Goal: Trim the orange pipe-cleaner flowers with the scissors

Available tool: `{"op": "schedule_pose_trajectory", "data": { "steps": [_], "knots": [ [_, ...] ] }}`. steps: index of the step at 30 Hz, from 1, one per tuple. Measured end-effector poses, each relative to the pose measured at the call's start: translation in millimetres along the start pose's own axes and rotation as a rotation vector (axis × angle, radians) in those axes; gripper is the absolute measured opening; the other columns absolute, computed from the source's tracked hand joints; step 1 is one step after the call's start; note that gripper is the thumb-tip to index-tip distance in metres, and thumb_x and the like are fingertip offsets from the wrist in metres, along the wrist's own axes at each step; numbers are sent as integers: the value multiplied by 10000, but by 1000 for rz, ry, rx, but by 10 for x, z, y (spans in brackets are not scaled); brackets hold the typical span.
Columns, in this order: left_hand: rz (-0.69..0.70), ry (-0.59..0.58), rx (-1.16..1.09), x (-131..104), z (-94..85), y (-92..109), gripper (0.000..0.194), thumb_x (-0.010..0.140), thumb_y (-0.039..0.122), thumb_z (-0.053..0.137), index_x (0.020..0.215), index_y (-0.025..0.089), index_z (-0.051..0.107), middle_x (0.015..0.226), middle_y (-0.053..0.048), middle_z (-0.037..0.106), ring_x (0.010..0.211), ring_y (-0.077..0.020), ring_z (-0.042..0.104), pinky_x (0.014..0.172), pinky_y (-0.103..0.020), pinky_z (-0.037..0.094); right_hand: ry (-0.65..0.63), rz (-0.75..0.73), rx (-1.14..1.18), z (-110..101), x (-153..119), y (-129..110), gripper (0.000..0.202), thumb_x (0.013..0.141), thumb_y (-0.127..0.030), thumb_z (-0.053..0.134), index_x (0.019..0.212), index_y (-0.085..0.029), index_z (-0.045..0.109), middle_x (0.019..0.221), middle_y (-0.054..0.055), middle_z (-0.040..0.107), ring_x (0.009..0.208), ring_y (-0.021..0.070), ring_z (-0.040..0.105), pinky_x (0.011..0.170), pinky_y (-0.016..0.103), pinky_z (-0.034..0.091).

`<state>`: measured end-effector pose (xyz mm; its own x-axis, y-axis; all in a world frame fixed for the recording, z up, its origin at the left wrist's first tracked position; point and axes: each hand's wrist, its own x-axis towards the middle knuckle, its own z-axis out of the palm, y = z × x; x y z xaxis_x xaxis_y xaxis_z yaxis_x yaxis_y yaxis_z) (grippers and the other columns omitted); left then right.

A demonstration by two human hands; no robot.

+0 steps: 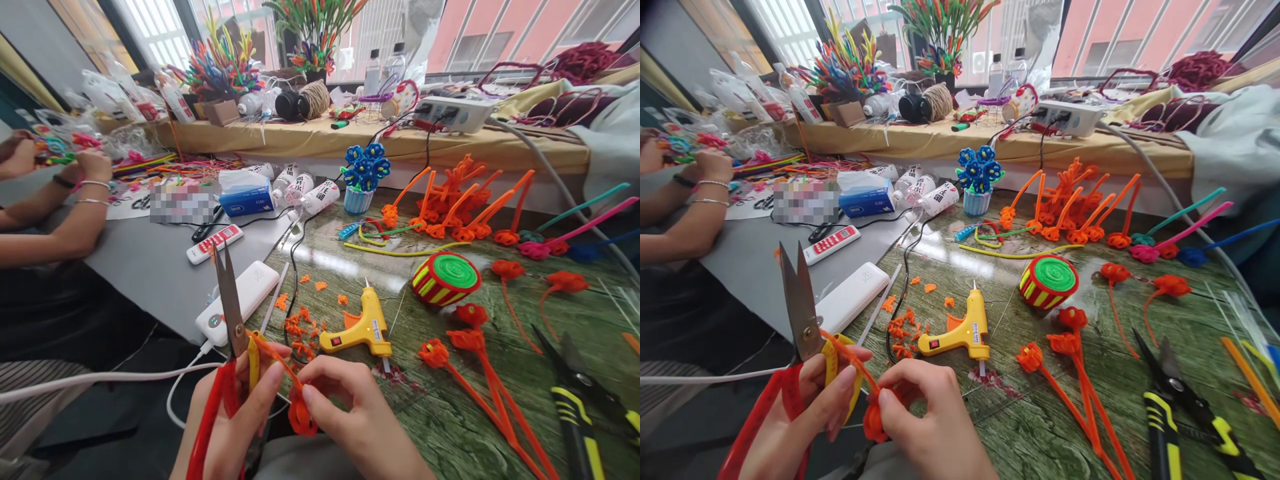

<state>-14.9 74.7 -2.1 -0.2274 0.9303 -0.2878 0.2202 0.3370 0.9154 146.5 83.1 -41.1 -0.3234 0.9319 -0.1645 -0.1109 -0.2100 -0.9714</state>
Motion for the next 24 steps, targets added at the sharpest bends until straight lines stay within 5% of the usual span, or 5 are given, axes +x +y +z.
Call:
{"op": "schedule_pose_trajectory", "data": {
  "steps": [5, 10, 15, 24],
  "knots": [
    [20, -2, -30, 6, 39, 28, 445, 767, 617, 779, 790, 179, 704, 533, 56, 561, 499, -85, 491, 465, -158, 417, -109, 71, 286, 20, 18, 75, 258, 858, -389, 804, 806, -159, 700, 642, -25, 648, 557, 102, 552, 568, 210, 444],
    [22, -64, -132, -8, 102, 25, 362, 755, 589, 804, 809, 238, 735, 601, 80, 613, 534, -70, 512, 504, -133, 446, -184, 101, 492, 8, 42, 93, 335, 818, -461, 862, 794, -153, 731, 624, -30, 655, 552, 79, 542, 536, 180, 403],
    [-3, -181, -177, -31, 143, -20, 389, 722, 615, 829, 765, 239, 737, 636, 51, 647, 606, -95, 584, 574, -141, 497, -242, 145, 557, -55, 47, 62, 365, 819, -487, 853, 757, -139, 763, 620, -23, 665, 549, 76, 554, 568, 184, 426],
    [-38, -242, -202, -84, 165, -33, 360, 807, 579, 752, 711, 241, 671, 497, 70, 564, 439, -88, 522, 497, -185, 455, -369, 186, 658, -3, 68, 79, 479, 792, -597, 825, 665, -137, 778, 516, -28, 619, 466, 71, 550, 559, 173, 476]
  ]
}}
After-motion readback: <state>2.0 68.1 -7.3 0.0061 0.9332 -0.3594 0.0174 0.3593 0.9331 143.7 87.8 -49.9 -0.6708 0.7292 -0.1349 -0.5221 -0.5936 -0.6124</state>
